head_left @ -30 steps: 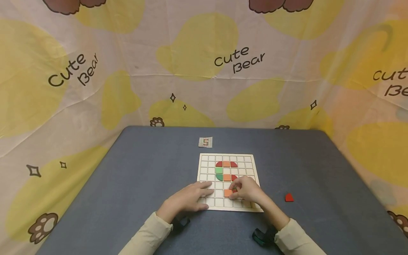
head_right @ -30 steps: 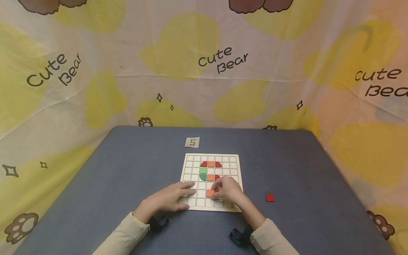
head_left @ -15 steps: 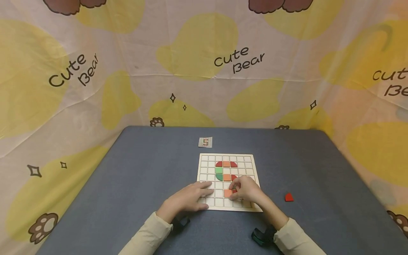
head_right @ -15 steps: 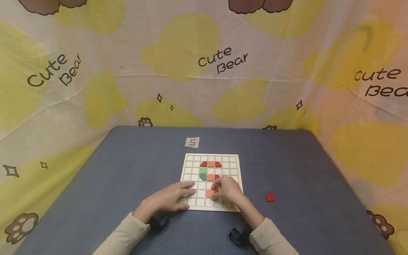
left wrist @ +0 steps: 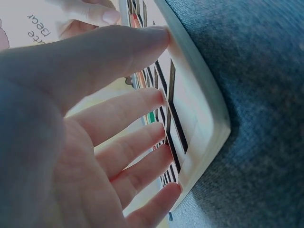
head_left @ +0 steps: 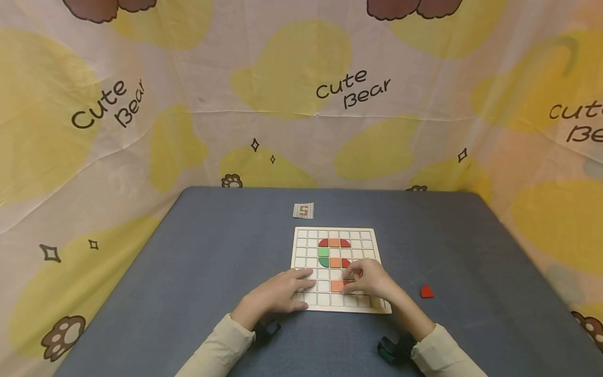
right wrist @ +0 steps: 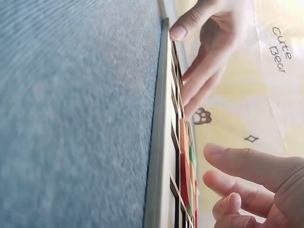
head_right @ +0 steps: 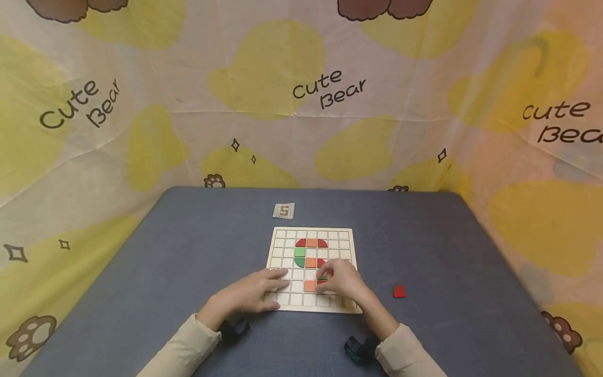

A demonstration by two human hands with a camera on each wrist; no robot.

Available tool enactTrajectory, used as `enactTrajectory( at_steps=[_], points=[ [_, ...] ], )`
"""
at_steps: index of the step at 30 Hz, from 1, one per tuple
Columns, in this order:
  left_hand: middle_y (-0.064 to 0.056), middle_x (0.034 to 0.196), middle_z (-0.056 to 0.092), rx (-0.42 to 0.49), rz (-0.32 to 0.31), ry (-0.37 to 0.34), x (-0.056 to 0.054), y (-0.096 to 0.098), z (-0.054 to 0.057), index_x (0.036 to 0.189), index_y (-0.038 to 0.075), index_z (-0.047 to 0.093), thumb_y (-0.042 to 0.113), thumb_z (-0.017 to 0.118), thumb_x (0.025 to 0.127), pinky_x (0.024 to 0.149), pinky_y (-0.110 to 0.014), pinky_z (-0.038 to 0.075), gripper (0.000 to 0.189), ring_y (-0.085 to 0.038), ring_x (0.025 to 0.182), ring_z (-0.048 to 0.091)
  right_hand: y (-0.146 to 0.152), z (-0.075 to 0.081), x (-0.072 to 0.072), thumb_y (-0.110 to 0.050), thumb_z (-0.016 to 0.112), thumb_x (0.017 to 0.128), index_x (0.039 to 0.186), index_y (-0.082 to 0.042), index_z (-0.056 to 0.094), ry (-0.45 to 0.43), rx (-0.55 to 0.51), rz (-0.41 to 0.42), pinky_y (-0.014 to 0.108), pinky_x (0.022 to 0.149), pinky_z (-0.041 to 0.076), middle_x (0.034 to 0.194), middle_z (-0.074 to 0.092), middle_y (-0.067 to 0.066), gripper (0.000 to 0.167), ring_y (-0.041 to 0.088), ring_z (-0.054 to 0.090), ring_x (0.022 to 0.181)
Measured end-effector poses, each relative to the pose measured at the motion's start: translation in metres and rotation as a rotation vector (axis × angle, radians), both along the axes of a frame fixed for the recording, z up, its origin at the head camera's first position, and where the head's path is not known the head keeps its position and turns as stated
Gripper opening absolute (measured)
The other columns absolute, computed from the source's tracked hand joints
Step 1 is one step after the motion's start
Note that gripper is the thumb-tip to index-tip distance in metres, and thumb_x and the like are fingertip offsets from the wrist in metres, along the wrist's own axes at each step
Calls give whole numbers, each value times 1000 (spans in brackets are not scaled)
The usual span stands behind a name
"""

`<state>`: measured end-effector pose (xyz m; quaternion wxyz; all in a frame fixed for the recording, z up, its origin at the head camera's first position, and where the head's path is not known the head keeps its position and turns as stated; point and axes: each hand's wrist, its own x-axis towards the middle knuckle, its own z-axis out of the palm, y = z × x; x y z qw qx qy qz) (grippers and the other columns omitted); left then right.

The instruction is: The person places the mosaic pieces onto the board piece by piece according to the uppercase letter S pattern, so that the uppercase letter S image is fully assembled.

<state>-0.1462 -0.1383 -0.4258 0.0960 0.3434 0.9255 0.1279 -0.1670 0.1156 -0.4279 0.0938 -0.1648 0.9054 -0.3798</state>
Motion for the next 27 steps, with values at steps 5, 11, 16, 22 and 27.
enactTrajectory(
  at_steps=[5,11,16,22,27],
  points=[
    [-9,148,49,7,-2,-4,1,0,2,133,11,59,27,71,85,111,-43,42,52,-29,137,47,8,3,1,-15,84,70,84,-4,72,11,-2,-1,19,52,33,60,46,-4,21,7,40,57],
    [-9,148,48,4,0,-7,1,1,3,134,11,58,26,72,85,111,-43,42,53,-28,137,47,17,8,5,-15,83,71,86,-3,73,9,-2,-32,20,52,35,62,52,-1,21,8,42,60],
    [-9,148,48,4,1,-8,1,1,3,134,11,58,26,71,85,111,-43,42,53,-29,137,47,26,12,7,-15,82,71,86,-3,73,19,14,-50,20,53,35,62,51,-2,21,8,42,60],
    [-9,148,49,3,-2,-4,1,1,3,133,11,59,26,71,84,111,-43,42,52,-28,137,48,36,15,9,-16,81,71,86,-2,72,15,10,-77,19,54,35,63,50,-2,22,7,42,61],
    [-9,148,49,10,-2,-1,1,1,2,133,11,59,26,71,84,111,-43,42,52,-28,137,48,46,16,9,-15,80,72,87,-1,72,11,-1,-94,19,53,33,64,47,-3,22,7,40,60]
  ],
)
